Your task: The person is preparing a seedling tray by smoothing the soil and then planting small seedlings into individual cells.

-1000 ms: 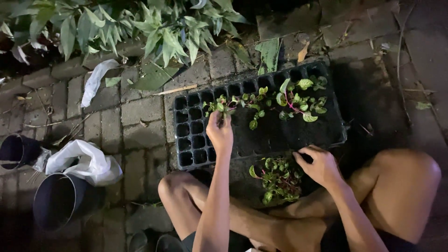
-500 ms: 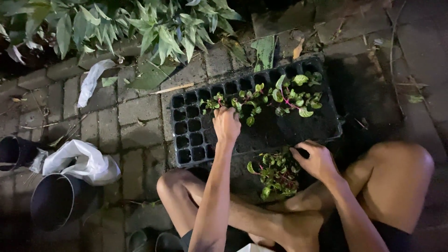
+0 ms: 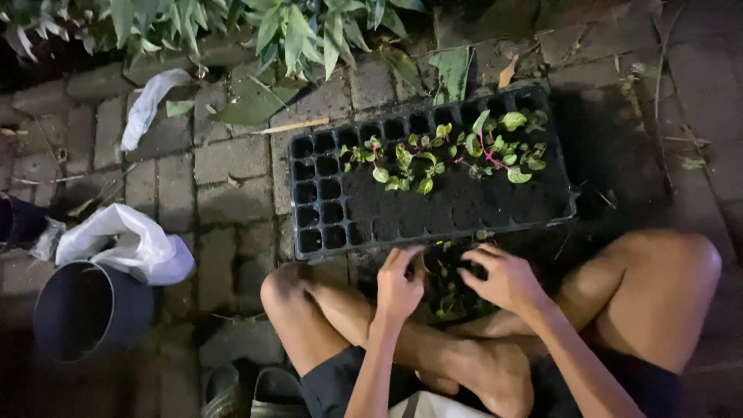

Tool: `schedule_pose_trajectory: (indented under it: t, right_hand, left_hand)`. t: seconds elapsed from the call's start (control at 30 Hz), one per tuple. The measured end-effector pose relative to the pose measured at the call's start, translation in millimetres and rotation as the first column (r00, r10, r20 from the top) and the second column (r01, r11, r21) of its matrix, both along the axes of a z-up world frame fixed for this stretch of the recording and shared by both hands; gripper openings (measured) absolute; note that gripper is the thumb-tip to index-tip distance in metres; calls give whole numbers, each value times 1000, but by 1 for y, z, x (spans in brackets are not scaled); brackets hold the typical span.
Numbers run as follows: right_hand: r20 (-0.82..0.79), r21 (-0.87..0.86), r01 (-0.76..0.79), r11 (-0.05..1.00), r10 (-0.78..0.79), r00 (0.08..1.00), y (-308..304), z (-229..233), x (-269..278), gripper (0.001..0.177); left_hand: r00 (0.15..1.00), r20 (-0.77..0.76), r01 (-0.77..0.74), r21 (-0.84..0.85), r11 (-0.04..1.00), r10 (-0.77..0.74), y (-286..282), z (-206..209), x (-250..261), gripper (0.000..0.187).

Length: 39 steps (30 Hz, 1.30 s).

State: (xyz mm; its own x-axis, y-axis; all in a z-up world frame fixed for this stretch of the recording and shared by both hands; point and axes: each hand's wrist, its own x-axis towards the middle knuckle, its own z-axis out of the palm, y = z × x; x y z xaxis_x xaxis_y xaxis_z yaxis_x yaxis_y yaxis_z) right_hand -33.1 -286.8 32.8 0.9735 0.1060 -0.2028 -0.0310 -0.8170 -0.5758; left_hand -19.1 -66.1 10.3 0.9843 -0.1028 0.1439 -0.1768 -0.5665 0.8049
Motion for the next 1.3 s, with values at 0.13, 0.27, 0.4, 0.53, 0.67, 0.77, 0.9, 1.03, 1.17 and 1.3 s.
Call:
schedule_pose_trajectory:
  t: [0.13, 0.27, 0.4, 0.53, 0.67, 0.77, 0.9, 1.03, 1.17, 1.3]
  right_hand:
    - [-283, -241, -215, 946, 143, 949, 14, -41, -1, 57]
    - [-335, -294, -241, 925, 136, 932, 18, -52, -1, 55]
    - [-310, -190, -136, 972, 72, 948, 21, -25, -4, 50]
    - [-181, 3, 61, 998, -60, 982, 13, -21, -7, 36]
    - [-144, 235, 247, 940, -217, 965, 2, -24, -2, 31]
    - [-158, 448, 362, 818, -325, 932, -3, -25, 2, 36]
    - [-295, 507, 591, 628, -517, 803, -16, -38, 4, 51]
    - [-368, 537, 655, 532, -551, 749, -18, -39, 1, 55]
    - [-355, 548, 621, 561, -516, 780, -23, -57, -2, 47]
    - [-365, 609, 502, 614, -345, 865, 0, -14, -2, 53]
  left_hand:
    - [998, -61, 18, 37, 999, -16, 9, -26, 1, 25]
    - [971, -138, 232, 337, 912, -196, 5, -36, -7, 17]
    - [976, -65, 211, 530, 821, -209, 1, -63, -12, 29]
    - [970, -139, 236, 350, 907, -199, 4, 4, -9, 12]
    - [950, -298, 64, -112, 992, -95, 9, 2, -9, 13]
    - [956, -274, 69, -144, 987, -107, 15, -14, -5, 9]
    - [940, -330, -13, -304, 952, -93, 20, -15, -3, 11]
    - [923, -383, -118, -401, 908, -49, 19, -22, -1, 15]
    - [902, -425, -135, -433, 891, -70, 20, -14, 0, 19]
    - [860, -480, -108, -502, 858, -173, 19, -1, 3, 17]
